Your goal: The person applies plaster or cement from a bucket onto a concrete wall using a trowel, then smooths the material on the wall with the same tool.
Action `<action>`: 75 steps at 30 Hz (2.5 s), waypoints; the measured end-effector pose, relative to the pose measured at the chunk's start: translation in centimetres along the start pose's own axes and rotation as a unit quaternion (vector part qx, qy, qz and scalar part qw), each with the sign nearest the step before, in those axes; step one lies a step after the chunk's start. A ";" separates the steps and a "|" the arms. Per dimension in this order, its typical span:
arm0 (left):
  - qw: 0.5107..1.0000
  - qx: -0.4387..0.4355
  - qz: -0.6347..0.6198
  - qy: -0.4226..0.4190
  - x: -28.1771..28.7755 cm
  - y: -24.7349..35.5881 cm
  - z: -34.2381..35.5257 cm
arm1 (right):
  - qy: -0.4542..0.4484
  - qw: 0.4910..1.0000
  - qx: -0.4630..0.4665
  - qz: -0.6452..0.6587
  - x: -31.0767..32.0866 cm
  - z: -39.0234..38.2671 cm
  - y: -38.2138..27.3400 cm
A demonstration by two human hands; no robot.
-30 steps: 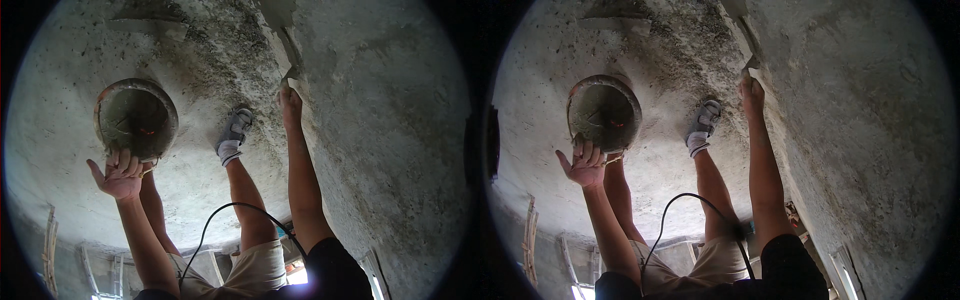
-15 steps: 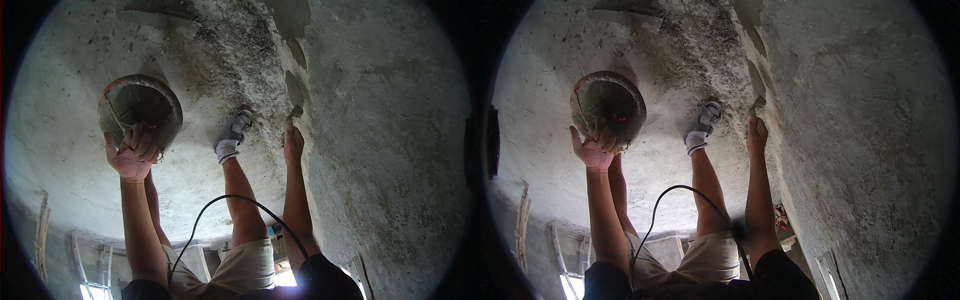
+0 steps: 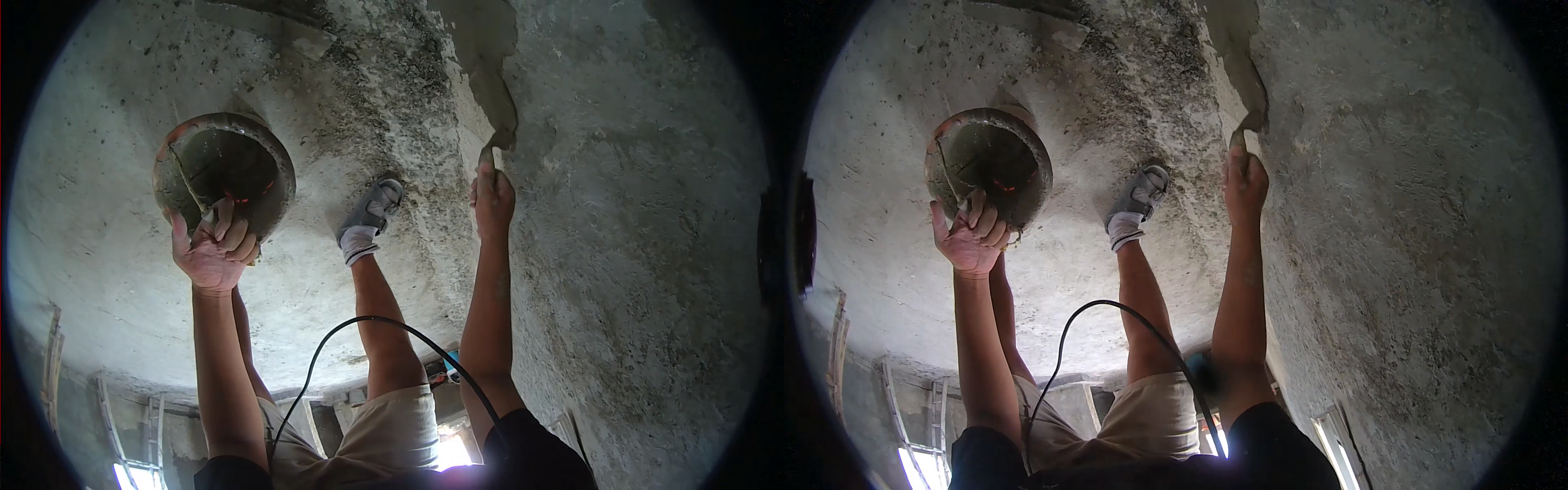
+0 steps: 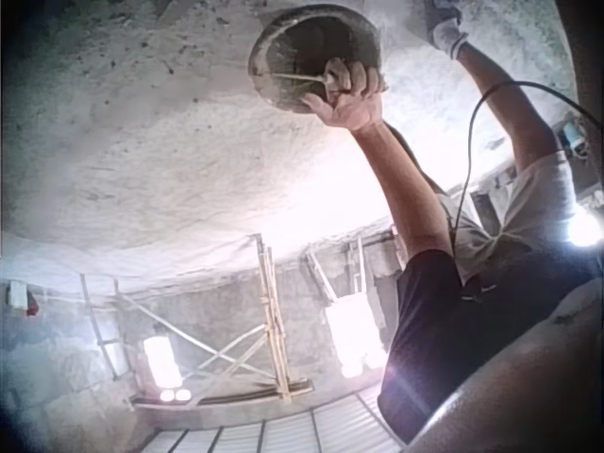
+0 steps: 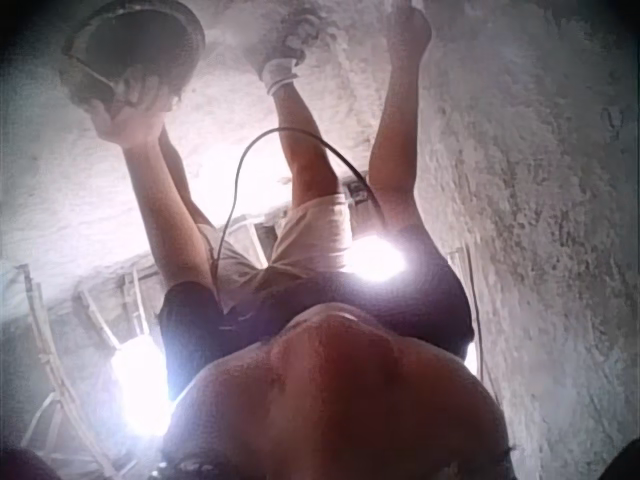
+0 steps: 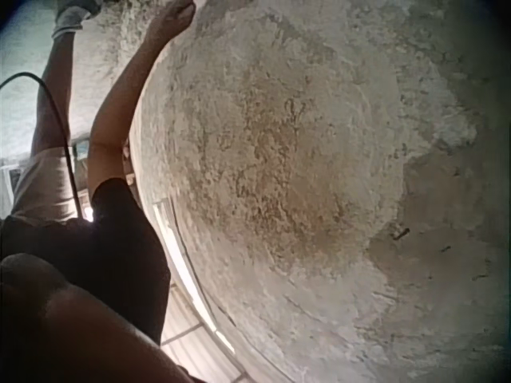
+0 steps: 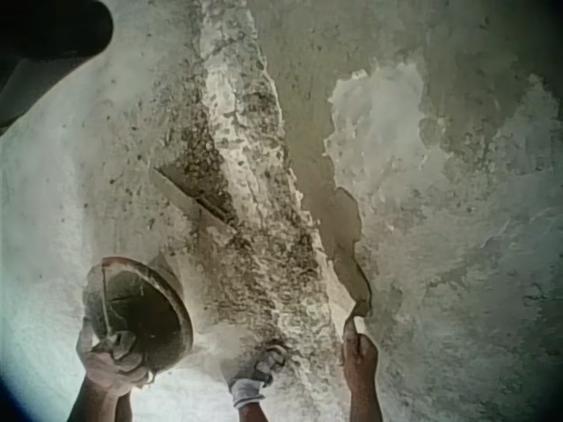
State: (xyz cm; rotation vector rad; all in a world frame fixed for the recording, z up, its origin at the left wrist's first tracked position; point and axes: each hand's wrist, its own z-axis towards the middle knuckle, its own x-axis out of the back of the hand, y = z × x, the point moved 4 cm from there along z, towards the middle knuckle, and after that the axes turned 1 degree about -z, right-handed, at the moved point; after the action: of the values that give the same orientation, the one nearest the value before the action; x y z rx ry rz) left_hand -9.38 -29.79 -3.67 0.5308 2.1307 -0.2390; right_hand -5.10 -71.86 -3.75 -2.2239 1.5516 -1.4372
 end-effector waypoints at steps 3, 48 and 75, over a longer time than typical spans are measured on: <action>1.000 -0.009 -0.001 -0.022 -0.2 0.3 0.1 | -0.010 0.999 -0.030 -0.044 -0.1 -2.4 1.8; 0.999 0.015 -0.005 -0.040 0.5 0.7 -0.6 | -0.135 0.989 -0.025 -0.046 -4.0 -6.5 -3.9; 0.998 0.027 -0.032 -0.056 0.6 1.2 -1.0 | 0.077 0.909 0.089 -0.399 -0.6 -0.9 -3.3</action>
State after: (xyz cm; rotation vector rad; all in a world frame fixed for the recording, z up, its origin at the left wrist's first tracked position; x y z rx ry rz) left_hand -9.89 -28.19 -3.55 0.4703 2.0389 -0.3545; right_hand -3.46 -69.41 -1.87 -2.8141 0.4510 -1.8541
